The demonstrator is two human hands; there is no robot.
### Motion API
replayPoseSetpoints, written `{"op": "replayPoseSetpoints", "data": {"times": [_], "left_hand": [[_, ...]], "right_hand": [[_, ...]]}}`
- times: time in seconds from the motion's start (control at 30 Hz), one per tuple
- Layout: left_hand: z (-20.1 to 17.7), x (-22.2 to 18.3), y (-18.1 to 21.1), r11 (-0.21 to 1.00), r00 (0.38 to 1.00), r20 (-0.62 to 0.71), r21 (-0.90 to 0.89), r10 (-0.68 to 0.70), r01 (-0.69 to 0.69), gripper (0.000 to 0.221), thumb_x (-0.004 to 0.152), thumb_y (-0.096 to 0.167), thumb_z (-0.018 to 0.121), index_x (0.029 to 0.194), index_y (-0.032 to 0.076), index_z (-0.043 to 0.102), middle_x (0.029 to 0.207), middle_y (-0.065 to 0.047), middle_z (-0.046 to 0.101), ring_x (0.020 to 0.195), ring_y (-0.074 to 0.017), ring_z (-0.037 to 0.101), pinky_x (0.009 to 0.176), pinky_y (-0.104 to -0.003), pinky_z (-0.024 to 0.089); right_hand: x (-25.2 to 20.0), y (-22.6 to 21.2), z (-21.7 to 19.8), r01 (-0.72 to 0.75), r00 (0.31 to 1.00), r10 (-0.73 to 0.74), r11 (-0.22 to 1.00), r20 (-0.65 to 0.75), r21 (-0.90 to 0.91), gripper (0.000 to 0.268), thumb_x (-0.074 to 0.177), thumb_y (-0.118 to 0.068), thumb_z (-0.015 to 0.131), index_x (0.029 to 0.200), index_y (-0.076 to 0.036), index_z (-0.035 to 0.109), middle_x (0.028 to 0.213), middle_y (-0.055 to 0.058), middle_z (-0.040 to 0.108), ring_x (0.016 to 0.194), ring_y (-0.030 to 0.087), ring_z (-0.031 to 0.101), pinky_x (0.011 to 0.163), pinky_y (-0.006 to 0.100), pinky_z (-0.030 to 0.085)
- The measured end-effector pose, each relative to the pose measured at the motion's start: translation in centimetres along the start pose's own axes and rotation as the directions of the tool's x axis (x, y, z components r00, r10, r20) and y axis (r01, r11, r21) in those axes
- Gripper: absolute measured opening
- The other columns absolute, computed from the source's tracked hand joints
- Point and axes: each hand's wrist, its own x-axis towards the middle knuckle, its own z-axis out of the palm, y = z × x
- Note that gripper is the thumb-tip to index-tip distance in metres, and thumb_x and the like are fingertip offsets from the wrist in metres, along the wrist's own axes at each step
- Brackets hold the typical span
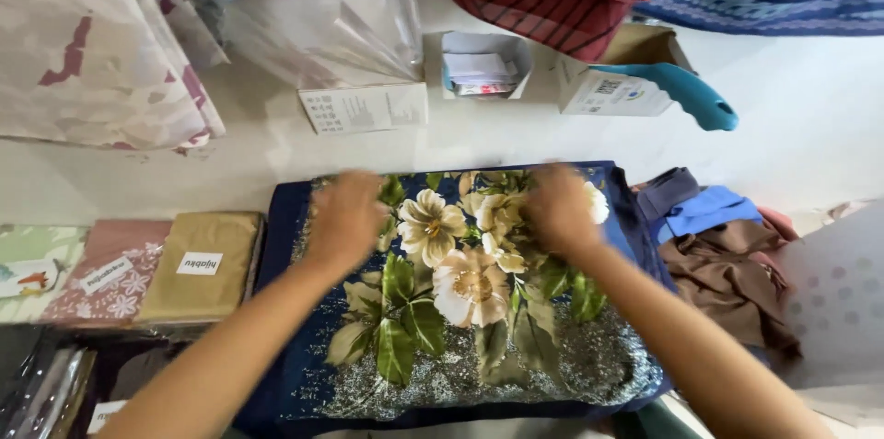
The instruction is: Cleaning a patterned scarf with a lint roller and folding it neatly.
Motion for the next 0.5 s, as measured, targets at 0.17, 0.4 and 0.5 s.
{"op": "replayPoseSetpoints", "data": {"times": [0.17, 0.4, 0.5], "left_hand": [[1.7, -0.3, 4.7, 0.992, 0.889, 0.456, -0.122, 0.045, 0.012, 0.061, 0.106, 0.044, 0.040, 0.157, 0.011, 0.039, 0.162, -0.020, 0.034, 0.151, -0.0435, 0.026, 0.118, -0.061, 0.026], [2.0, -5.4, -9.3, 0.938, 0.948, 0.304, 0.346, -0.097, -0.015, 0.060, 0.106, 0.056, 0.032, 0.154, 0.023, 0.044, 0.158, -0.013, 0.042, 0.144, -0.0395, 0.043, 0.117, -0.056, 0.033], [3.6, -6.3, -13.6, 0.891, 0.854, 0.366, 0.401, -0.369, 0.213, 0.082, 0.104, 0.073, 0.013, 0.162, 0.017, 0.031, 0.170, -0.018, 0.022, 0.154, -0.0460, 0.019, 0.121, -0.058, 0.017]], "right_hand": [[3.0, -10.6, -7.5, 0.040, 0.964, -0.084, 0.983, 0.252, 0.177, 0.055, 0.103, -0.042, 0.047, 0.154, -0.023, 0.047, 0.156, 0.018, 0.041, 0.133, 0.043, 0.049, 0.103, 0.056, 0.044], [-7.9, 11.6, -5.6, 0.198, 0.975, -0.222, 0.902, -0.019, -0.384, 0.028, 0.092, -0.035, 0.064, 0.120, -0.033, 0.062, 0.141, 0.002, 0.065, 0.117, 0.035, 0.067, 0.094, 0.052, 0.052], [-10.3, 11.5, -7.6, -0.565, 0.627, 0.662, 0.749, 0.411, -0.345, 0.072, 0.104, -0.074, 0.020, 0.156, -0.024, 0.027, 0.166, 0.015, 0.027, 0.155, 0.038, 0.017, 0.118, 0.071, 0.022]]}}
